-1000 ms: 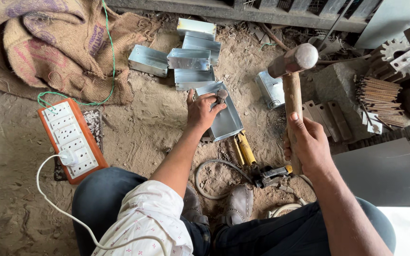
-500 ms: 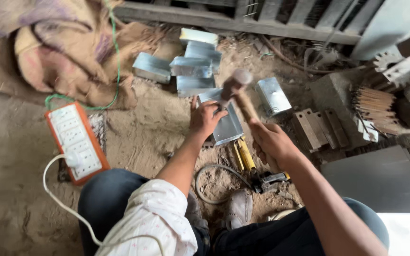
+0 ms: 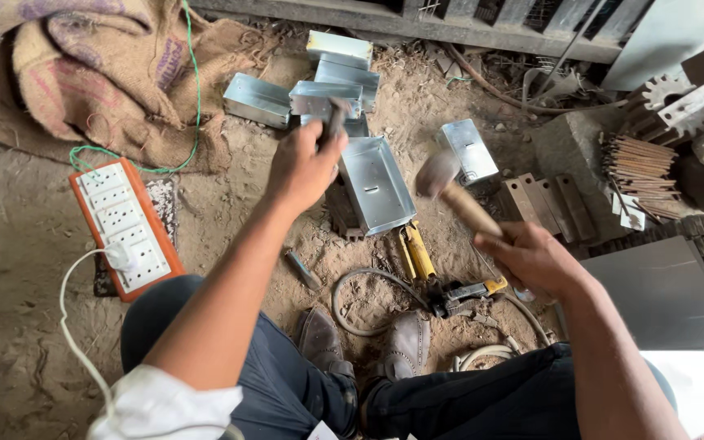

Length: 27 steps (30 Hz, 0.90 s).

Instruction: The person assembles rectangular metal boxes by placing them on a metal anvil and using a hammer to flatten edges and secure seams. The person repeatedly picks up boxes, hammers them, and places them aside.

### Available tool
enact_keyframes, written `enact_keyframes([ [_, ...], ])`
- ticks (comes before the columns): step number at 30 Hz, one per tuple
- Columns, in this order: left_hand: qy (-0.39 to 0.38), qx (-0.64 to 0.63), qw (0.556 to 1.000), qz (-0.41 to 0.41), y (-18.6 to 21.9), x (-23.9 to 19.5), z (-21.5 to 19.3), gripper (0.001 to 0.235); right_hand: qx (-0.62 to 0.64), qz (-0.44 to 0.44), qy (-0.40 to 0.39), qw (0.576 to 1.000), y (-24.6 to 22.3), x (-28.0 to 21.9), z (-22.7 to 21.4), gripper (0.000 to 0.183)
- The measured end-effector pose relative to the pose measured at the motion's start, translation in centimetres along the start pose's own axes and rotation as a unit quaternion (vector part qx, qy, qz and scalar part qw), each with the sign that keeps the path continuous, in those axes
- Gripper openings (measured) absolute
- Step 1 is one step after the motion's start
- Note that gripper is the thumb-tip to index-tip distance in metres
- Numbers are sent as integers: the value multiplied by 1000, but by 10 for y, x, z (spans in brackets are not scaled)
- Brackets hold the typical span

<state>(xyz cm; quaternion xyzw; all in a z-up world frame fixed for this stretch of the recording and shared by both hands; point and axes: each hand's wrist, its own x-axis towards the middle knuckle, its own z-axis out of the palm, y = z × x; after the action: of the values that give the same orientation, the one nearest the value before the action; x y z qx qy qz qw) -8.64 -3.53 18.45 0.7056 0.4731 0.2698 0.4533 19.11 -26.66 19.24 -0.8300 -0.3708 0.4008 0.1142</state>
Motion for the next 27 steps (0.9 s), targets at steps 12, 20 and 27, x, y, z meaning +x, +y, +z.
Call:
enact_keyframes([
  [12,-388,458,792,-109,-103,-35,34,30,-545,-66,-211,809,-9,53,136,25],
  [20,-282,422,858,-84,-105,-8,38,23,-472,-67,-181,860,9,83,146,39],
  [27,-240,393,885,-63,-79,-15,22,42,-407,-97,-257,871,0,75,170,42],
])
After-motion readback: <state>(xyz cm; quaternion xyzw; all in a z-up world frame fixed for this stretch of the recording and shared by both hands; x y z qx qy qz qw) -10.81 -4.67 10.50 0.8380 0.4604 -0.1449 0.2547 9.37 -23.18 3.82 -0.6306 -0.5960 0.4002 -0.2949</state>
